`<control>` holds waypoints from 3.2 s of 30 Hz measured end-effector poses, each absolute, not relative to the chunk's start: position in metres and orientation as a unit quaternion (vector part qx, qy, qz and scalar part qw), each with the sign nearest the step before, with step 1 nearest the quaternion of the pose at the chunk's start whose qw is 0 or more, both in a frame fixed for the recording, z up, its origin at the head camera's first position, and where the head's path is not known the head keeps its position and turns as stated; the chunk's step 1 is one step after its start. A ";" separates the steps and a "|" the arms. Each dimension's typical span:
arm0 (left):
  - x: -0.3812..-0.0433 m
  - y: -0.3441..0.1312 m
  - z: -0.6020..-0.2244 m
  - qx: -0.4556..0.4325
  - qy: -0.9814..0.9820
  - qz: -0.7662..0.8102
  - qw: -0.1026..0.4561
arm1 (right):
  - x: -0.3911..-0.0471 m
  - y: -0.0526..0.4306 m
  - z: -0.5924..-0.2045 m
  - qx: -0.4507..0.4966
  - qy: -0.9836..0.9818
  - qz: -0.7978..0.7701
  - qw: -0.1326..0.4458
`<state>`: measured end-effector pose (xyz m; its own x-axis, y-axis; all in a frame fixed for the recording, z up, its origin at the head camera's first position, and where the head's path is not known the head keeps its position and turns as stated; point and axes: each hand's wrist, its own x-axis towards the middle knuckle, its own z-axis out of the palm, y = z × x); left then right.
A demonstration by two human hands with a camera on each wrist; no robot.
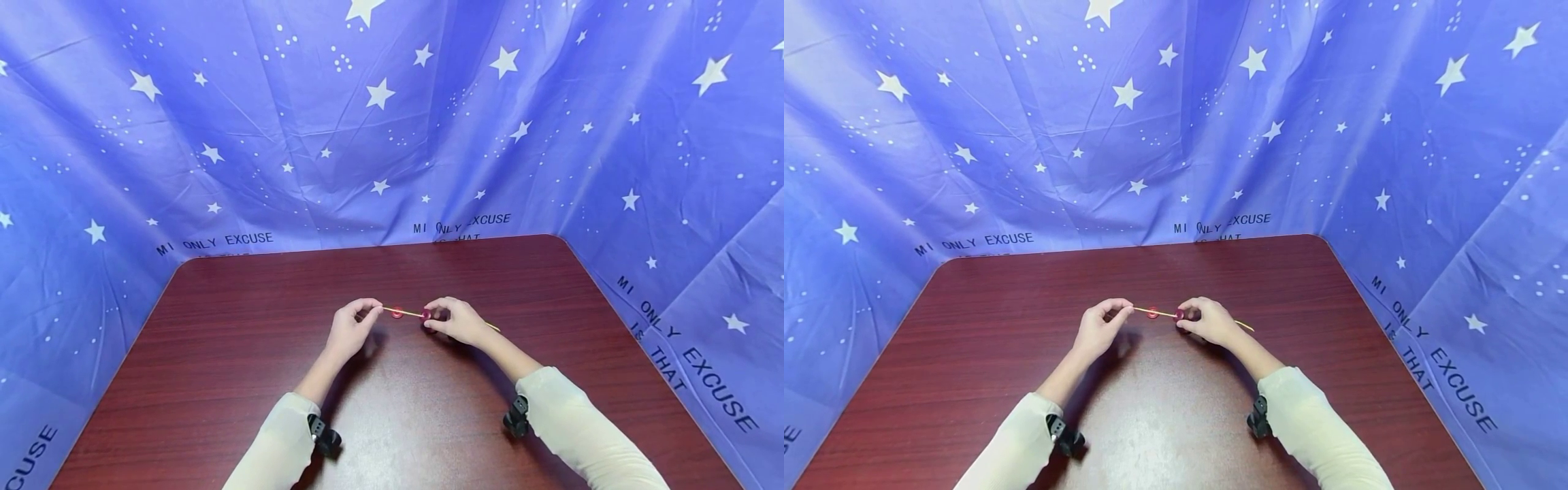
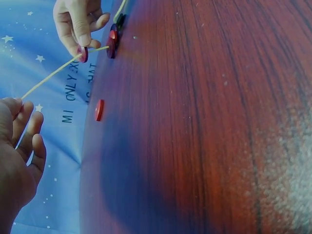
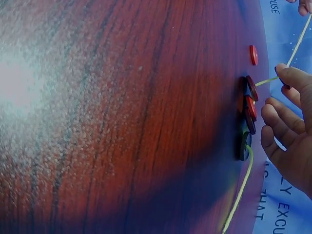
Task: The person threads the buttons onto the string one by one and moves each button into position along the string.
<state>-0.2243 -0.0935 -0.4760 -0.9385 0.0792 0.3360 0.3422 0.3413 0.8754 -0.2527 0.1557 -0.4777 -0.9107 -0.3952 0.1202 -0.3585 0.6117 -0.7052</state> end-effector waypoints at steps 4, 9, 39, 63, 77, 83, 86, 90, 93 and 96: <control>-0.224 -0.093 -0.476 -0.126 -0.808 -0.565 0.115 | -0.254 0.157 -0.480 -0.220 0.902 -0.373 0.015; -0.223 -0.093 -0.475 -0.123 -0.802 -0.574 0.109 | -0.254 0.159 -0.484 -0.238 0.912 -0.335 -0.006; -0.222 -0.092 -0.479 -0.109 -0.804 -0.575 0.107 | -0.250 0.158 -0.486 -0.248 0.948 -0.200 -0.015; -0.223 -0.092 -0.480 -0.137 -0.814 -0.555 0.104 | -0.251 0.156 -0.480 -0.244 0.945 -0.215 -0.018; -0.222 -0.088 -0.475 -0.130 -0.818 -0.553 0.086 | -0.246 0.133 -0.461 -0.245 0.907 -0.343 -0.016; -0.220 -0.085 -0.473 -0.132 -0.822 -0.548 0.081 | -0.245 0.124 -0.459 -0.244 0.890 -0.384 -0.018; -0.220 -0.084 -0.473 -0.136 -0.819 -0.551 0.080 | -0.245 0.120 -0.458 -0.244 0.883 -0.400 -0.018; -0.220 -0.082 -0.472 -0.144 -0.815 -0.556 0.079 | -0.244 0.115 -0.458 -0.244 0.874 -0.419 -0.012; -0.220 -0.081 -0.472 -0.148 -0.814 -0.556 0.073 | -0.244 0.113 -0.460 -0.248 0.871 -0.423 -0.007; -0.220 -0.080 -0.473 -0.147 -0.816 -0.555 0.066 | -0.244 0.111 -0.461 -0.251 0.870 -0.425 0.000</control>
